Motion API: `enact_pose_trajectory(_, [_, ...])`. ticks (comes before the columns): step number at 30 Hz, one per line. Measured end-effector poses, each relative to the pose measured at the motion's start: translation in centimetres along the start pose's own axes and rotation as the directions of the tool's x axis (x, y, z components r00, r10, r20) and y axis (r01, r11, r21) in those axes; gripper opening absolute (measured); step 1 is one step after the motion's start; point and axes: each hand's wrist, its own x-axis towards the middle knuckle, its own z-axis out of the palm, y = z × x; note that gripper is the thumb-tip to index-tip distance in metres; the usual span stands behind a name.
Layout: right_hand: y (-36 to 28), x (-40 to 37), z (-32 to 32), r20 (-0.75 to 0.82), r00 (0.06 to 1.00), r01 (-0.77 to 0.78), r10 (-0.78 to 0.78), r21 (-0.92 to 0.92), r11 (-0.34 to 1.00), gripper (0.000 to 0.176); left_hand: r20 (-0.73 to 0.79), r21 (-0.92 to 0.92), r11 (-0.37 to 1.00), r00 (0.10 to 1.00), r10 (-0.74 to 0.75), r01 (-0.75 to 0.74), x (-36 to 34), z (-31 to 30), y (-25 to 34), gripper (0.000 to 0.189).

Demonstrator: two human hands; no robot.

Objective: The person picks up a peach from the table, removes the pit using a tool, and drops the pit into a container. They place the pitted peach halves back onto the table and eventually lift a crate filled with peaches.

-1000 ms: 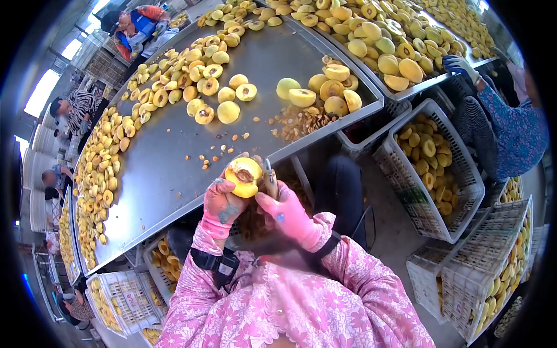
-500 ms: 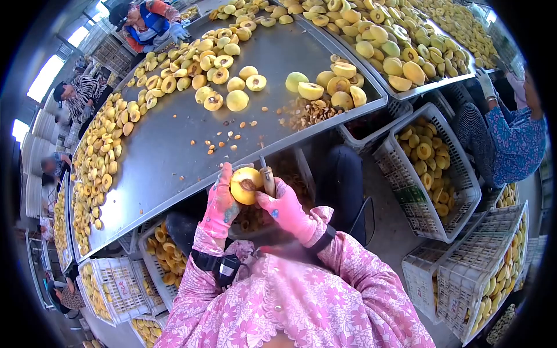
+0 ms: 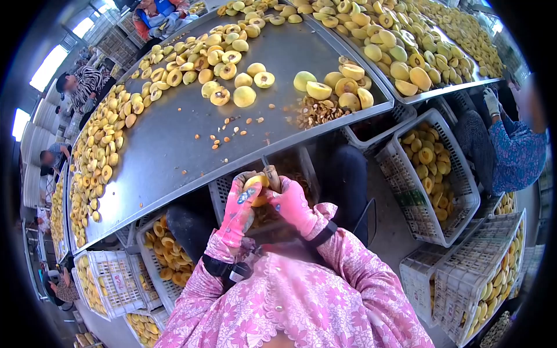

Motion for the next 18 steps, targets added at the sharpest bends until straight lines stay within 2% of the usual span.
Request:
enact_pose_trajectory(3, [0.2, -0.2, 0.3, 0.005, 1.0, -0.031, 0.031, 0.018, 0.999, 0.025, 0.003, 0.088, 0.994, 0.998, 0.065, -0.065, -0.3, 0.1, 0.7, 0.032])
enact_pose_trajectory(8, [0.2, 0.1, 0.5, 0.007, 0.999, -0.048, 0.048, 0.064, 0.997, 0.023, 0.091, 0.265, 0.964, 0.996, 0.005, -0.029, -0.1, -0.5, 1.8, 0.036])
enact_pose_trajectory(9, [0.3, 0.2, 0.5, 0.012, 0.999, -0.039, 0.038, 0.009, 0.999, 0.022, 0.099, 0.307, 0.952, 0.995, -0.009, -0.022, -0.2, -0.5, 2.0, 0.036])
enact_pose_trajectory(11, [0.3, 0.6, 0.4, 0.024, 0.999, -0.024, 0.027, -0.1, 0.995, 0.021, 0.053, 0.249, 0.967, 0.998, 0.034, -0.046, 0.2, -1.1, 0.6, 0.036])
enact_pose_trajectory(12, [0.0, 0.6, 0.4, 0.027, 0.999, -0.043, 0.044, -0.03, 0.999, 0.019, 0.032, 0.221, 0.973, 0.998, 0.054, -0.06, 0.4, -1.3, 0.2, 0.036])
enact_pose_trajectory(13, [-0.6, 0.6, 0.4, 0.03, 0.998, -0.06, 0.059, 0.04, 0.997, 0.017, -0.014, 0.045, 0.998, 0.999, -0.032, 0.033, 0.3, -1.1, 0.6, 0.035])
enact_pose_trajectory(15, [-1.8, 0.2, 0.3, 0.065, 0.994, -0.09, 0.083, 0.122, 0.988, 0.015, -0.054, -0.314, 0.929, 0.973, -0.222, 0.195, 0.1, -0.9, 2.0, 0.033])
enact_pose_trajectory(16, [-2.5, -0.1, 0.1, 0.098, 0.991, -0.103, 0.09, 0.135, 0.986, 0.015, -0.062, -0.344, 0.931, 0.987, -0.147, 0.118, 0.1, -1.2, 1.8, 0.03])
enact_pose_trajectory(17, [-3.1, -0.4, -0.1, 0.132, 0.986, -0.117, 0.098, 0.146, 0.982, 0.014, -0.056, -0.382, 0.917, 0.988, -0.146, 0.114, 0.2, -1.6, 2.0, 0.029])
enact_pose_trajectory(18, [-3.6, -0.8, -0.3, 0.172, 0.973, -0.164, 0.153, 0.055, 0.985, 0.021, -0.054, -0.421, 0.9, 0.988, -0.145, 0.109, 0.3, -2.1, 2.3, 0.029])
